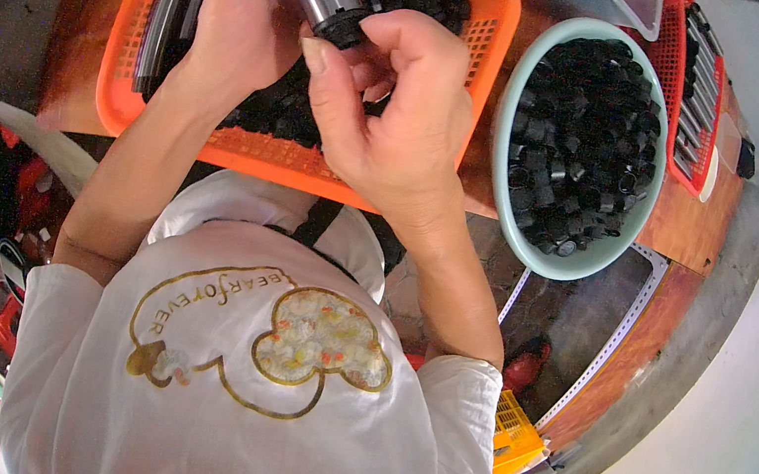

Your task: The person repeatedly picks up cylindrical metal rods and black plastic end caps from an orange basket, then screws the caps onto the rod ends. The person handles the items one at a time, rotating the caps to secure them, and places the assembled units back into the basket.

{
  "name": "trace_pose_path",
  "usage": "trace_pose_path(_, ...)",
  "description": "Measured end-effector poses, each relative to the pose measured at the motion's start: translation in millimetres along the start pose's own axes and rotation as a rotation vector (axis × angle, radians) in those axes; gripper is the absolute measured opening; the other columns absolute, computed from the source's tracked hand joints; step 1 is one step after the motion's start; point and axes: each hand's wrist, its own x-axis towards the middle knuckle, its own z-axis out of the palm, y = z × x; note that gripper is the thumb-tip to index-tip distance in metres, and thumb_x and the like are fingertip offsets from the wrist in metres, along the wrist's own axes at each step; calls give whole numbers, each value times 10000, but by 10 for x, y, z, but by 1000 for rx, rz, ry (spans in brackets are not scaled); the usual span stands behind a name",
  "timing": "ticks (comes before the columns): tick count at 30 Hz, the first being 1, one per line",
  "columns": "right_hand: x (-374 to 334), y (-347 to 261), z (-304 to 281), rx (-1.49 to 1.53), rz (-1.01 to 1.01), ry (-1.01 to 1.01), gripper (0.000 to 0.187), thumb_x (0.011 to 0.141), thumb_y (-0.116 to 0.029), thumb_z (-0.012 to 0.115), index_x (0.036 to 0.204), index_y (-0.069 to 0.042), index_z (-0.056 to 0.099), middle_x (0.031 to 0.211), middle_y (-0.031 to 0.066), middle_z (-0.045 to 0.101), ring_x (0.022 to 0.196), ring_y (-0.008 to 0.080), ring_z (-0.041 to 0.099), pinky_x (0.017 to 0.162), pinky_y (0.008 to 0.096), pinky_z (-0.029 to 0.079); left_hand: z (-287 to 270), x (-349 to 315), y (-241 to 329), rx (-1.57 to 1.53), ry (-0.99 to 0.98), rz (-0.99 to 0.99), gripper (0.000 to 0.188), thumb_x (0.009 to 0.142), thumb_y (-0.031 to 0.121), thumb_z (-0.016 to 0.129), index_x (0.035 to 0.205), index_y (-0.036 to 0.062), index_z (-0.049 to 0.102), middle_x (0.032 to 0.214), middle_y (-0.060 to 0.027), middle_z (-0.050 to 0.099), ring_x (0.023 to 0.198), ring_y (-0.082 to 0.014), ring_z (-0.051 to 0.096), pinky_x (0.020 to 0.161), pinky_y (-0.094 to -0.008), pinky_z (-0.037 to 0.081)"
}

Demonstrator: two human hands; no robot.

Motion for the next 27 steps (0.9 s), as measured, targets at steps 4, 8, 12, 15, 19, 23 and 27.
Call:
trace_pose_path(4, -51, -15, 133, -57, -23, -35, 476, 855, -78, 850, 1147, 0, 482, 881, 62, 629, 635, 78, 608, 539, 215, 489, -11, 69, -33, -26, -28, 51, 396, 1014, 469, 601, 862, 103, 596, 714, -20, 576, 653, -129, 591, 587, -259, 473)
trace_pose_path(8, -54, -95, 212, 200, 222, 27, 520, 856, -91, 855, 1137, -9, 425, 852, 56, 616, 638, 57, 578, 521, 208, 466, -37, 27, -15, -53, 2, 169, 375, 1003, 449, 604, 855, 106, 566, 692, -24, 555, 633, -147, 586, 569, -273, 478)
trace_pose_path(12, -36, -179, 279, 246, 305, 11, 546, 860, -99, 855, 1139, -8, 394, 789, 38, 600, 612, 39, 537, 506, 208, 442, -54, -40, 34, -27, -14, 135, 388, 994, 454, 578, 847, 97, 548, 679, -58, 568, 596, -162, 576, 555, -276, 483)
trace_pose_path(15, -12, -209, 276, 177, 394, -53, 460, 902, -224, 833, 1066, 15, 475, 716, 42, 616, 589, 56, 546, 512, 225, 462, -72, -19, 35, -37, 2, 169, 394, 993, 460, 557, 846, 94, 548, 670, -73, 576, 581, -169, 571, 557, -282, 487)
trace_pose_path(19, 22, -220, 247, 79, 391, -119, 428, 937, -370, 781, 917, 22, 609, 637, 70, 609, 550, 129, 588, 517, 285, 490, -111, -3, 15, -43, -10, 201, 392, 993, 451, 547, 848, 87, 550, 663, -74, 577, 576, -173, 566, 556, -288, 480)
trace_pose_path(23, 33, -247, 205, -122, 301, -155, 390, 927, -346, 782, 849, -2, 618, 607, 73, 580, 508, 204, 588, 500, 331, 483, -127, 5, 1, -14, -38, 187, 386, 992, 439, 543, 852, 80, 555, 660, -74, 580, 569, -169, 556, 552, -287, 469)
trace_pose_path(27, 35, -248, 211, -260, 147, -192, 315, 977, -274, 745, 907, 17, 649, 642, 40, 579, 560, 88, 491, 529, 259, 436, -134, 14, 7, 19, -72, 197, 378, 993, 430, 540, 855, 78, 559, 653, -74, 579, 563, -165, 552, 553, -285, 467)
